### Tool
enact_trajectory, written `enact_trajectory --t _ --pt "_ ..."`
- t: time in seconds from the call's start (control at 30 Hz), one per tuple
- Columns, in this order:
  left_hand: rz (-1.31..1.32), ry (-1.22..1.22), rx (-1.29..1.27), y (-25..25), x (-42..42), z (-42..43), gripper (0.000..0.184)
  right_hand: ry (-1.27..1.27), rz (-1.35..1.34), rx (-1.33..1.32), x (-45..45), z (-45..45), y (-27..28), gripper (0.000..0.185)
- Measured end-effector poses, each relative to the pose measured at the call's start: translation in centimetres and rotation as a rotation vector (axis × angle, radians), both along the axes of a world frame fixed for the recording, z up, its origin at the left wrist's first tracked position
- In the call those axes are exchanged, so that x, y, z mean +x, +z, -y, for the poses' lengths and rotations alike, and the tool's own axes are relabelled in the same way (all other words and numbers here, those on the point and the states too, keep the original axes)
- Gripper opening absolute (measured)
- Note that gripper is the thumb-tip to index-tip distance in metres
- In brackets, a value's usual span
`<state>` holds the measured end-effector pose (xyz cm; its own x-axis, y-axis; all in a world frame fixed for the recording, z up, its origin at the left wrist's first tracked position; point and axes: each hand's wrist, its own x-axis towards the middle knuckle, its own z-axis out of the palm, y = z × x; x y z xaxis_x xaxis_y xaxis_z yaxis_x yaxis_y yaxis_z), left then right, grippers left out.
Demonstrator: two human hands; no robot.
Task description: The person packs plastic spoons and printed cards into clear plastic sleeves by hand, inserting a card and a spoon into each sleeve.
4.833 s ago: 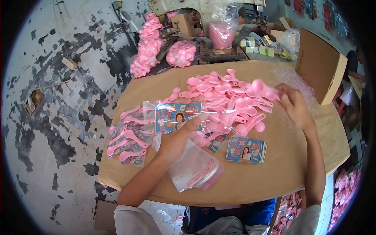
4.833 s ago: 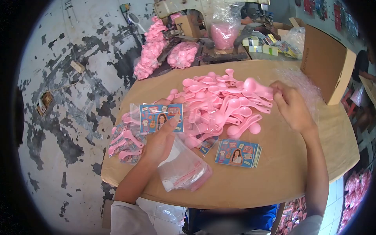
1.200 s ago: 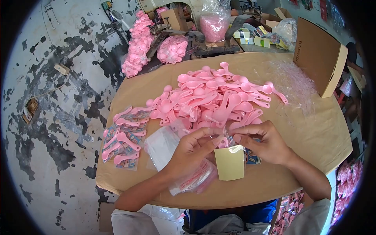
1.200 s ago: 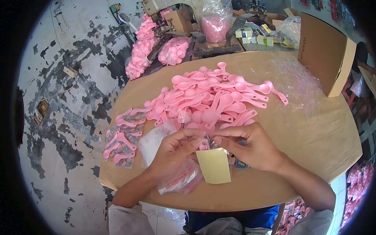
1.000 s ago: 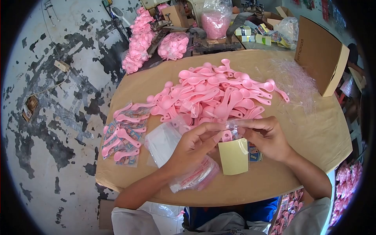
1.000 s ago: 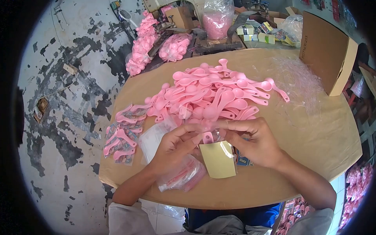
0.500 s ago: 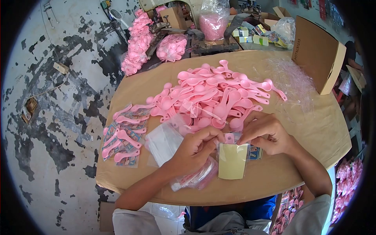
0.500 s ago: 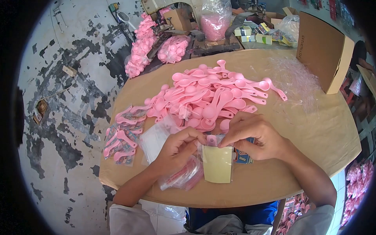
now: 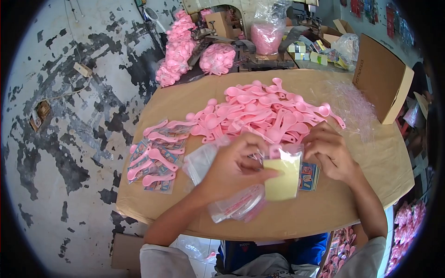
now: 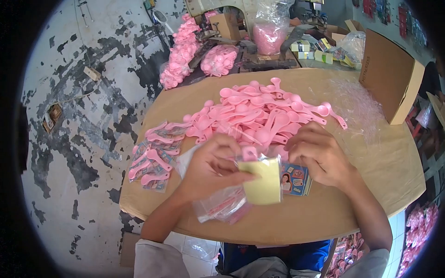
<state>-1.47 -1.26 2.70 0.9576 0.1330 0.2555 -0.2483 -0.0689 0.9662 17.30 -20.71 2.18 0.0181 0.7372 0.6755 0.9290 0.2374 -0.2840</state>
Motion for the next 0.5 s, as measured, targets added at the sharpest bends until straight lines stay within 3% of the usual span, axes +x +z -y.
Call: enact_trajectory --t 0.1,0.17,0.27,0.33,0.37,0.43,0.5 --pt "0.388 0.347 0.328 2.6 -1.4 -2.8 0.06 -0.183 -0.241 -0.172 -1.4 -1.5 -0.9 0.024" --pt "0.579 0.612 0.514 4.0 -2.6 -5.1 0.064 -0.267 -0.123 -0.196 -2.0 -3.1 -1.5 0.025" --pt "0.517 0.814 1.053 4.8 -4.4 -11.0 0.047 -0.427 -0.018 -0.275 -2.9 -4.4 -2.2 0.038" --pt "0.206 0.78 1.018 4.7 -4.8 -11.6 0.034 -0.46 0.019 -0.262 -2.6 -4.8 -2.9 0.037" --pt "0.055 0.765 0.989 4.5 -4.9 -11.9 0.028 -0.444 -0.09 -0.334 -2.5 -4.8 -2.5 0.034" --pt "0.002 0.638 0.955 3.1 -4.4 -13.4 0.021 -0.404 -0.304 -0.496 -2.6 -4.5 -1.3 0.03" --pt "-0.119 0.455 0.908 2.8 -4.4 -12.8 0.021 -0.343 -0.378 -0.437 -2.2 -4.4 -1.4 0.023"
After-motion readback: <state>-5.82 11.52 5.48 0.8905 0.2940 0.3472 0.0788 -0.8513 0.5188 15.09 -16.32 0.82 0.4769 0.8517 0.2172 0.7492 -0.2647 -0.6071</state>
